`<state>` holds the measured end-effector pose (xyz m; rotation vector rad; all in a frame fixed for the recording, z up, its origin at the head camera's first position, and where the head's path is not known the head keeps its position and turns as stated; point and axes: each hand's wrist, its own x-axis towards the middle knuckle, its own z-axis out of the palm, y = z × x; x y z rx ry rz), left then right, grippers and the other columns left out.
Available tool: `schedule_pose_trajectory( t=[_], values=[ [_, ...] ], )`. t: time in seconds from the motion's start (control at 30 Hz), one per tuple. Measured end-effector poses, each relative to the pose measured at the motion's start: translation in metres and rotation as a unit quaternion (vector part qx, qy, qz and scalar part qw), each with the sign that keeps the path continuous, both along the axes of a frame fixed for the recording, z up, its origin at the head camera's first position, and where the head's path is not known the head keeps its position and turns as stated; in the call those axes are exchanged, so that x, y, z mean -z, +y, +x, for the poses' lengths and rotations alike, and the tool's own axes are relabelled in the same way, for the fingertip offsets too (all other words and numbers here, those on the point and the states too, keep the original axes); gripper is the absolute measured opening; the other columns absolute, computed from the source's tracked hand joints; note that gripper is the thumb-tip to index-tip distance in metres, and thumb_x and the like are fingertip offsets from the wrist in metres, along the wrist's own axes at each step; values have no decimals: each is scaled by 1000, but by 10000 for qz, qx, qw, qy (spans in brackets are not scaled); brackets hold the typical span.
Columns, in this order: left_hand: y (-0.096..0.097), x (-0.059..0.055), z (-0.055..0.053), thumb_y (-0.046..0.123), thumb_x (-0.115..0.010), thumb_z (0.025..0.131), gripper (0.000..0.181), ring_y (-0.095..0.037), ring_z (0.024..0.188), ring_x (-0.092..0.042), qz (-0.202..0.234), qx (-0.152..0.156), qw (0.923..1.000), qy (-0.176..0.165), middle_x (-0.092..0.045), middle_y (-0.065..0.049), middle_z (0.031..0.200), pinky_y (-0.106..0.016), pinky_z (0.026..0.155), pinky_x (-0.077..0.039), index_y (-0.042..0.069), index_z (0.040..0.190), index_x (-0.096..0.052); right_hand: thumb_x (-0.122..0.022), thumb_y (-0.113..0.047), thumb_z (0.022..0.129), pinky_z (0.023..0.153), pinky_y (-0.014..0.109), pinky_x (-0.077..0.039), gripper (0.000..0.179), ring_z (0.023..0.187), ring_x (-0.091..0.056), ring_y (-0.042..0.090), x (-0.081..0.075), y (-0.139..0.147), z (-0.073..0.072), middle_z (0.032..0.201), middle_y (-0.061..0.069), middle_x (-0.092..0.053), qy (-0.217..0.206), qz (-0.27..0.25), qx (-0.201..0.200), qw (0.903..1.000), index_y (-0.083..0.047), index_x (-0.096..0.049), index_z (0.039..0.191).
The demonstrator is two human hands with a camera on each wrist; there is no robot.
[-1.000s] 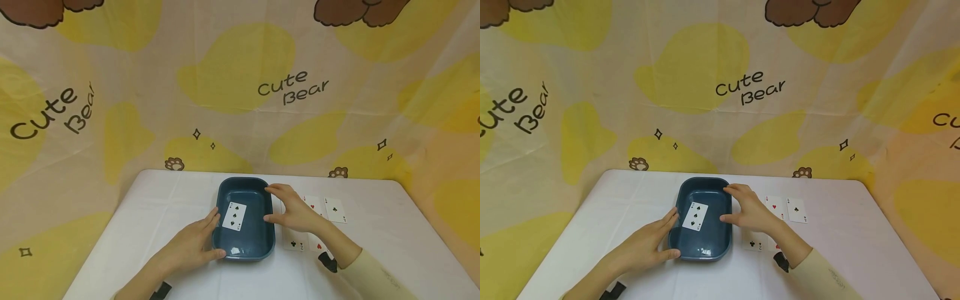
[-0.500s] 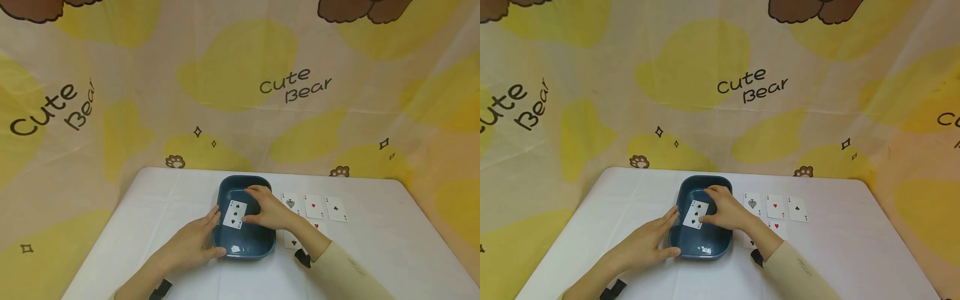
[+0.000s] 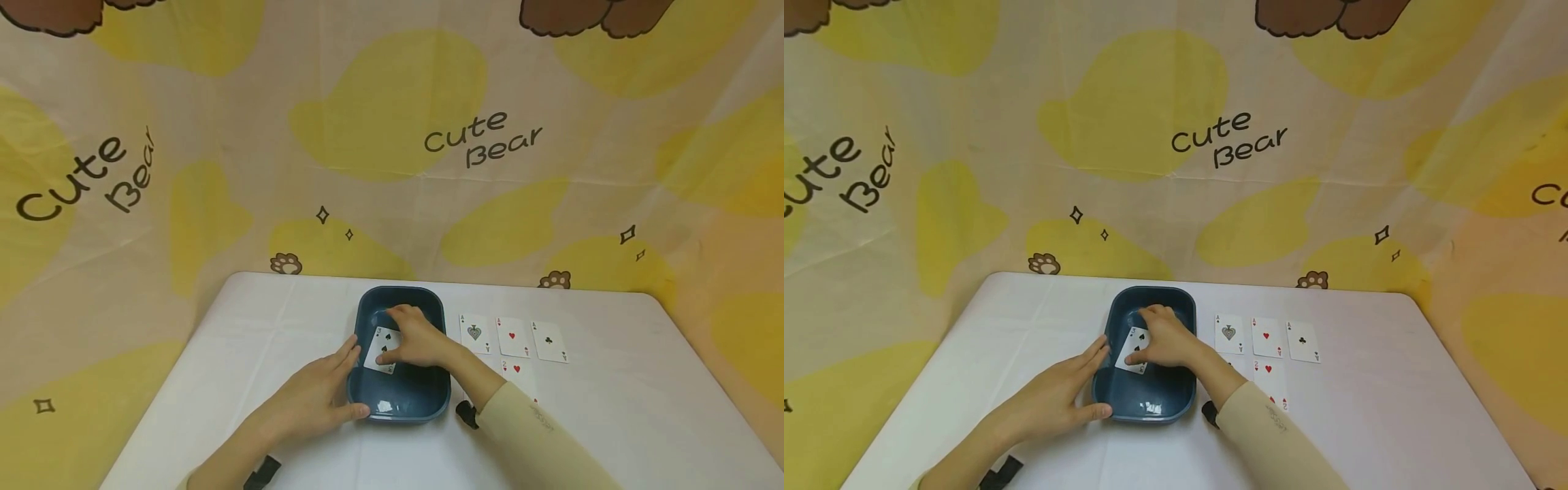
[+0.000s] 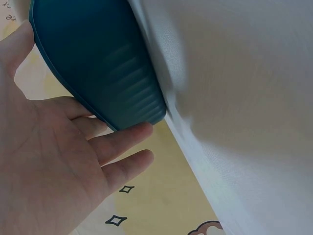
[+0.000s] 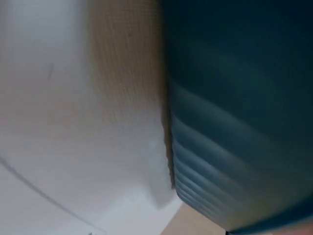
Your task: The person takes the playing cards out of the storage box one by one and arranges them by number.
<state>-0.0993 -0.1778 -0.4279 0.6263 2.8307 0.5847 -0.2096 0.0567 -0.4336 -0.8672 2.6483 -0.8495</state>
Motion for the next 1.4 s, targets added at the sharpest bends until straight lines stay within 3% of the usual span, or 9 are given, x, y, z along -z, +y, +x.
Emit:
schedule_pose_trajectory(
  t=[0.47, 0.9, 1.4],
  values=[
    [1, -3, 1, 67, -68, 92, 101, -39, 147, -43, -2, -11, 10000, -75, -19, -3, 174, -57, 115, -42, 7, 164, -34, -97, -47, 69, 110, 60, -43, 97, 131, -50, 37, 15, -11, -5, 142, 19, -56, 267, 914, 17, 9955, 1, -59, 144],
    [1, -2, 1, 67, -69, 92, 100, -40, 146, -44, 4, -9, 10000, -24, -19, -4, 174, -58, 115, -42, 6, 164, -34, -102, -38, 64, 108, 59, -42, 86, 124, -52, 34, 17, -15, -8, 136, 16, -59, 30, 841, 345, 9959, -4, -66, 134],
    [0, 0, 1, 66, -69, 92, 100, -39, 147, -44, 43, 23, 10000, 19, -20, -5, 174, -57, 115, -42, 6, 164, -34, -104, -33, 62, 104, 56, -44, 88, 110, -55, 31, 14, -19, -8, 124, 15, -64, -173, 874, 514, 9947, -1, -65, 133]
  ],
)
